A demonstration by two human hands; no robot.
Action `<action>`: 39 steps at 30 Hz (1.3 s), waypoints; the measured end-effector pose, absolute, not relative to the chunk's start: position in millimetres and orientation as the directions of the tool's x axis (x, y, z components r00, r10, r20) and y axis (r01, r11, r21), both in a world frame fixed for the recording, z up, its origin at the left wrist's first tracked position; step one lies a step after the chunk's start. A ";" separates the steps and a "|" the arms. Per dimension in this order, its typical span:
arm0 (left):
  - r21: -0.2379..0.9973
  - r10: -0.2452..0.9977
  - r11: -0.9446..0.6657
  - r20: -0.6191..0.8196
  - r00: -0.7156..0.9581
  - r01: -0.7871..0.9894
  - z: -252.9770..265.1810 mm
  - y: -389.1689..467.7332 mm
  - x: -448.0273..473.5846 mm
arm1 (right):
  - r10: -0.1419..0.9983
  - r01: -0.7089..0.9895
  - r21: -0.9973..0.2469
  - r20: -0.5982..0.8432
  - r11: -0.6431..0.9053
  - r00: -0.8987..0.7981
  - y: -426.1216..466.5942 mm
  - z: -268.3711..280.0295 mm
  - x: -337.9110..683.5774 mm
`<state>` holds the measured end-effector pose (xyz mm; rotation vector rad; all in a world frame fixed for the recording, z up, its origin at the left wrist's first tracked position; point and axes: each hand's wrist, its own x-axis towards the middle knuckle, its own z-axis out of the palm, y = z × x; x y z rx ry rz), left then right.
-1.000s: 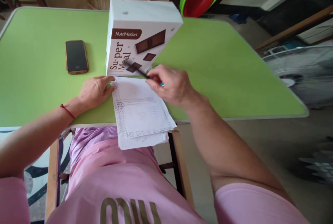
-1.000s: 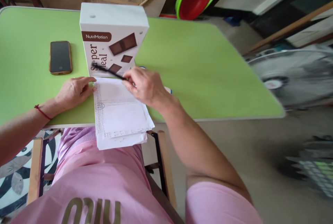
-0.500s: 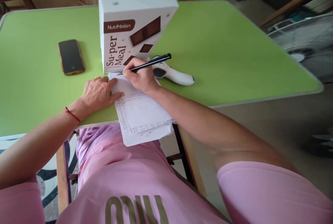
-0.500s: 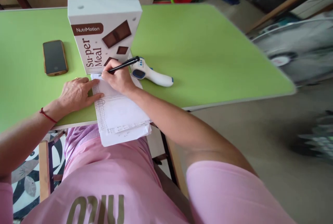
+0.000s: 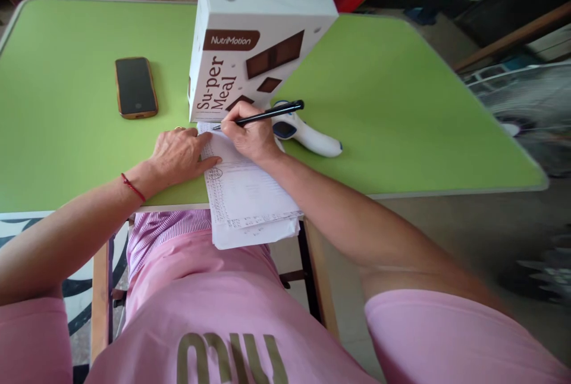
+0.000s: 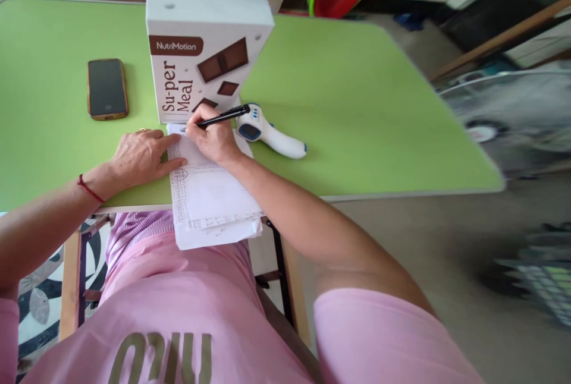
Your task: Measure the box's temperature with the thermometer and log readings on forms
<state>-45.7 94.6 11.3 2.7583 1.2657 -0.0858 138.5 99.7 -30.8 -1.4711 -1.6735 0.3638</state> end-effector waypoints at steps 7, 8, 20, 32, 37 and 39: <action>0.040 0.756 -0.648 -0.092 0.649 0.761 13.3 93.6 -46.0 | 0.847 0.629 -0.660 0.532 0.411 0.005 106.5 -42.6 143.3; 0.031 0.757 -0.648 -0.091 0.647 0.761 13.4 93.8 -46.4 | 0.839 0.619 -0.659 0.543 0.427 0.000 107.4 -43.9 143.5; 0.000 0.757 -0.649 -0.092 0.647 0.760 12.7 99.3 -48.6 | 0.871 0.548 -0.746 0.488 0.378 0.062 112.5 -45.2 140.4; -0.012 0.764 -0.641 -0.099 0.637 0.767 16.2 99.6 -49.0 | 0.892 0.560 -0.757 0.447 0.337 0.068 112.4 -43.1 137.7; -0.020 0.765 -0.642 -0.095 0.637 0.767 16.2 100.6 -49.3 | 0.885 0.553 -0.755 0.460 0.352 0.065 111.9 -41.5 138.3; -0.021 0.765 -0.641 -0.097 0.637 0.767 16.3 100.7 -49.4 | 0.882 0.553 -0.756 0.465 0.350 0.077 111.9 -41.3 138.1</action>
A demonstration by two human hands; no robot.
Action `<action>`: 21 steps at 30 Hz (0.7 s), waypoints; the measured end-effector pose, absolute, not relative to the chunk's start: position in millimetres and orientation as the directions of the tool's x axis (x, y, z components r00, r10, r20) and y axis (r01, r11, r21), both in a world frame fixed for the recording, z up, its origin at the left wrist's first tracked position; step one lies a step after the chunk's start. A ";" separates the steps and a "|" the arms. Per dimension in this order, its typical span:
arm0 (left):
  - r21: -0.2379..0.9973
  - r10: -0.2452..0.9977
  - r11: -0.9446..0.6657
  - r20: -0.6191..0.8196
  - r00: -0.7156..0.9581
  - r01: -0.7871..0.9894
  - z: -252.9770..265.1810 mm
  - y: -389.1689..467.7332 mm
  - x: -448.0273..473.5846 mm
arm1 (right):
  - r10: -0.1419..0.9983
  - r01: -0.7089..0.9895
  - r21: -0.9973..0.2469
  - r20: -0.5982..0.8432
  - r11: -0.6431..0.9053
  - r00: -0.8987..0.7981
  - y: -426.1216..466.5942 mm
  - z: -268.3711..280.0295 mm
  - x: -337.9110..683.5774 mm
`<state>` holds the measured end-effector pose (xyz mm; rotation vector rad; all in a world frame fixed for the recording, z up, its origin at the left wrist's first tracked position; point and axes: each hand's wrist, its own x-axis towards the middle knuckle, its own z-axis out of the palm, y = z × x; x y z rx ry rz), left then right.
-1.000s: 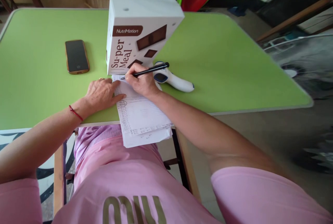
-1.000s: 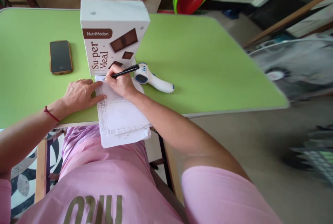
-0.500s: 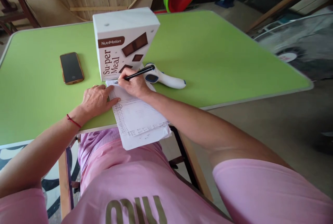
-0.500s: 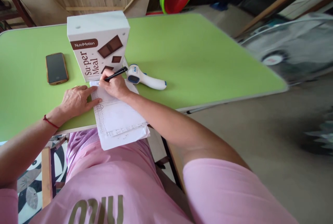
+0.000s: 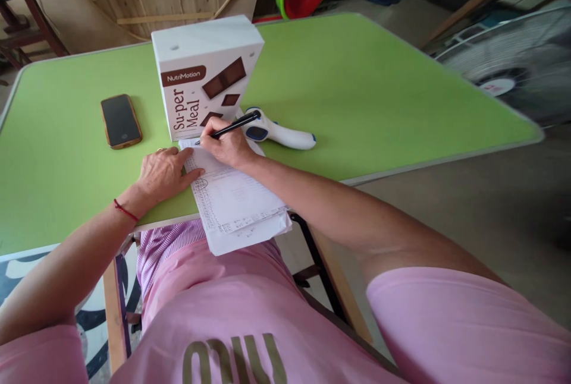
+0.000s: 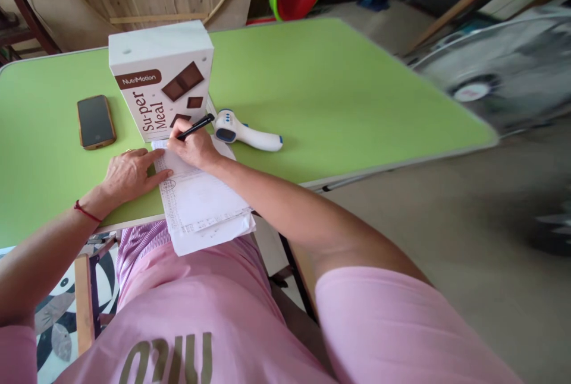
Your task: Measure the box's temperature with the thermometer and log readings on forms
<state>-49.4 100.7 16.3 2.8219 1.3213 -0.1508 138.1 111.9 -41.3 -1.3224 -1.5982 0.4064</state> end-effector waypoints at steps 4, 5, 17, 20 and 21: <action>-0.014 0.764 -0.642 -0.093 0.639 0.766 16.0 100.5 -49.5 | 0.880 0.550 -0.758 0.467 0.351 0.082 112.1 -40.7 136.9; -0.012 0.763 -0.643 -0.091 0.639 0.766 15.7 100.5 -49.6 | 0.880 0.549 -0.759 0.468 0.351 0.084 112.1 -40.5 136.6; -0.008 0.770 -0.636 -0.083 0.633 0.772 15.1 101.0 -49.9 | 0.890 0.565 -0.759 0.447 0.323 0.092 111.6 -39.3 137.8; -0.008 0.774 -0.630 -0.090 0.627 0.777 15.5 100.4 -50.0 | 0.886 0.555 -0.774 0.444 0.304 0.134 110.6 -39.3 137.7; -0.007 0.775 -0.629 -0.091 0.625 0.778 15.7 100.2 -49.9 | 0.885 0.553 -0.778 0.442 0.297 0.146 110.2 -39.2 137.5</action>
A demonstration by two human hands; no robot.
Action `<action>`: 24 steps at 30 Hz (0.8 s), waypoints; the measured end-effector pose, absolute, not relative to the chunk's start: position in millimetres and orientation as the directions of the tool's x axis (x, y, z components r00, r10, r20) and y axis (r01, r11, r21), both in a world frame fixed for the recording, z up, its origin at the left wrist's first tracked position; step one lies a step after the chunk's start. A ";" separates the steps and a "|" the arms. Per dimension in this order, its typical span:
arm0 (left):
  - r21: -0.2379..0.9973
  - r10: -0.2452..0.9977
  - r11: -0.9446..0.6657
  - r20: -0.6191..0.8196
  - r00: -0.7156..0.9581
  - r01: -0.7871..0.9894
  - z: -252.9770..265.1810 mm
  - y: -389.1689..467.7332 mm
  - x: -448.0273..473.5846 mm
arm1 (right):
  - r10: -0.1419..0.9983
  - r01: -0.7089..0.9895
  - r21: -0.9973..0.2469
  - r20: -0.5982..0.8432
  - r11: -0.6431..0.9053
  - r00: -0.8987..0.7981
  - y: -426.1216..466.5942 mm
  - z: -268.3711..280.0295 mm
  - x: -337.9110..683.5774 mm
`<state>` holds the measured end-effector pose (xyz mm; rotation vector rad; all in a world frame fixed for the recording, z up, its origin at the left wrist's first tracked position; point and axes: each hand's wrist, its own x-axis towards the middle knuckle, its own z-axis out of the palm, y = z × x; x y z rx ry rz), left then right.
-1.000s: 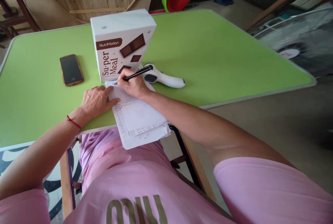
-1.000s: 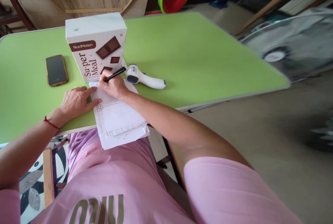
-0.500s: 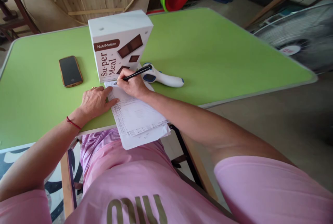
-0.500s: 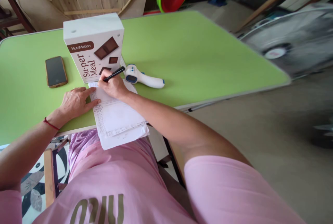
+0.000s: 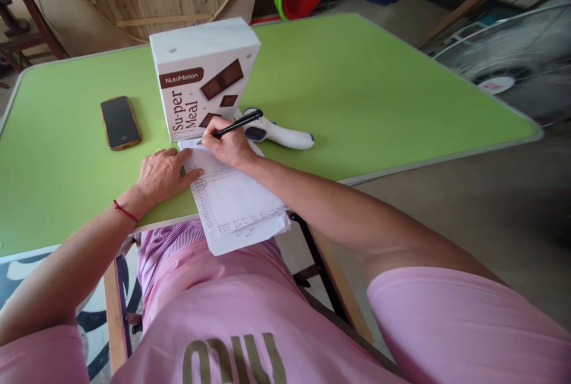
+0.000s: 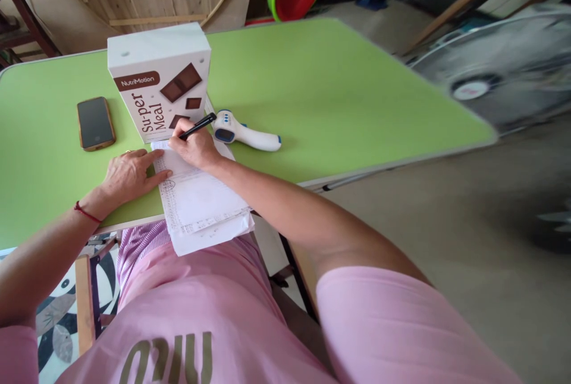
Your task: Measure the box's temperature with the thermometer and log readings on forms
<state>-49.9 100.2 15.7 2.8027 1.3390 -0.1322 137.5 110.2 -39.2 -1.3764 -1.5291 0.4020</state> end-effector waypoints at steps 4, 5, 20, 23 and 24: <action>0.001 0.775 -0.627 -0.099 0.624 0.779 16.4 99.6 -49.5 | 0.884 0.552 -0.783 0.439 0.287 0.163 109.4 -38.9 136.3; 0.002 0.775 -0.627 -0.102 0.624 0.779 16.5 99.7 -49.4 | 0.883 0.552 -0.783 0.439 0.285 0.166 109.3 -38.9 136.1; -0.006 0.765 -0.640 -0.092 0.637 0.768 15.8 100.0 -49.8 | 0.874 0.576 -0.759 0.462 0.304 0.147 110.4 -41.5 136.9; -0.004 0.769 -0.635 -0.098 0.632 0.772 16.1 99.9 -49.6 | 0.884 0.584 -0.758 0.447 0.291 0.139 110.8 -42.6 137.1; -0.003 0.770 -0.634 -0.099 0.630 0.774 16.2 99.8 -49.5 | 0.887 0.586 -0.757 0.442 0.289 0.134 110.9 -42.7 137.4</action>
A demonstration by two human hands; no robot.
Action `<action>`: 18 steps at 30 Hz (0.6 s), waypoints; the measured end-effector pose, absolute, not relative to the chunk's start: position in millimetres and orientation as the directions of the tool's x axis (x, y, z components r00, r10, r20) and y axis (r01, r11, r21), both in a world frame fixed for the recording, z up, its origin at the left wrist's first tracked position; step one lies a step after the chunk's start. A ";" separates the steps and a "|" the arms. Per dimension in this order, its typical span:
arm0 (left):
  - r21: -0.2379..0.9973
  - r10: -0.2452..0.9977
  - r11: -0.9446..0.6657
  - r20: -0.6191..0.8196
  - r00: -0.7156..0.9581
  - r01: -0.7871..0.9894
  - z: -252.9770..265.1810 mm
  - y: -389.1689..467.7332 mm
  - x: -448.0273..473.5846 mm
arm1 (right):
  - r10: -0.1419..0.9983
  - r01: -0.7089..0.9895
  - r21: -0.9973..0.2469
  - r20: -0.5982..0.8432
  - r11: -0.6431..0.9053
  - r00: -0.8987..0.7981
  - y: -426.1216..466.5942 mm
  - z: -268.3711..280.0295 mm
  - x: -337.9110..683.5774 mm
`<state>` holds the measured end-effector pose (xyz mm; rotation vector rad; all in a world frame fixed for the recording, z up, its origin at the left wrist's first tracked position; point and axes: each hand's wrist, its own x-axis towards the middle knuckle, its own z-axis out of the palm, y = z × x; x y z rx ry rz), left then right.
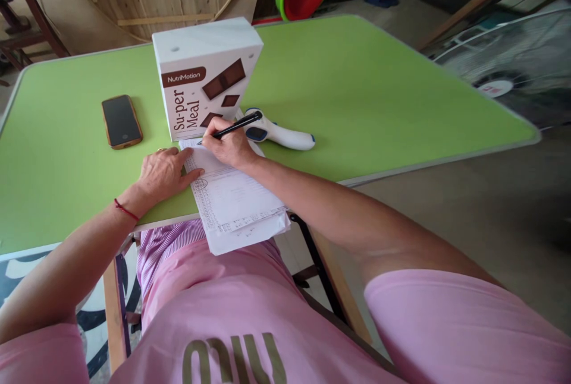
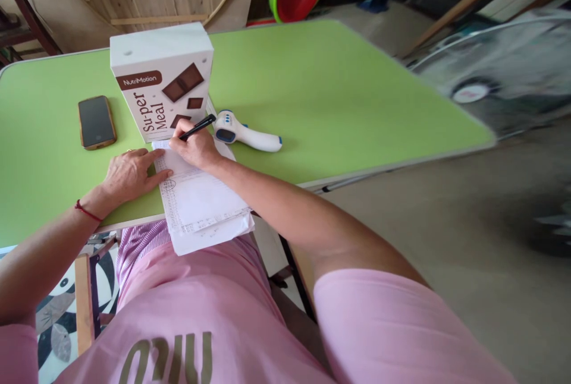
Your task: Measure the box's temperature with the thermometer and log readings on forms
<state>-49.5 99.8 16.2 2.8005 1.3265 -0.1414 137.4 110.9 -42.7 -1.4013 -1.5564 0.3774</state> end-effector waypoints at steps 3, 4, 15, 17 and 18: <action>-0.005 0.772 -0.631 -0.099 0.628 0.776 16.8 99.8 -49.2 | 0.887 0.590 -0.754 0.442 0.289 0.130 110.7 -42.1 138.7; -0.007 0.773 -0.631 -0.100 0.627 0.776 17.2 99.7 -49.0 | 0.885 0.589 -0.753 0.447 0.292 0.133 110.5 -41.6 139.2; 0.003 0.773 -0.629 -0.101 0.626 0.778 16.1 100.3 -49.0 | 0.884 0.560 -0.769 0.449 0.308 0.130 109.6 -41.0 138.5; 0.007 0.772 -0.630 -0.104 0.628 0.776 15.7 100.5 -49.0 | 0.885 0.568 -0.764 0.448 0.306 0.127 109.9 -42.1 138.4; 0.008 0.771 -0.631 -0.105 0.628 0.776 15.5 100.5 -49.0 | 0.885 0.573 -0.760 0.449 0.307 0.122 109.9 -42.4 138.5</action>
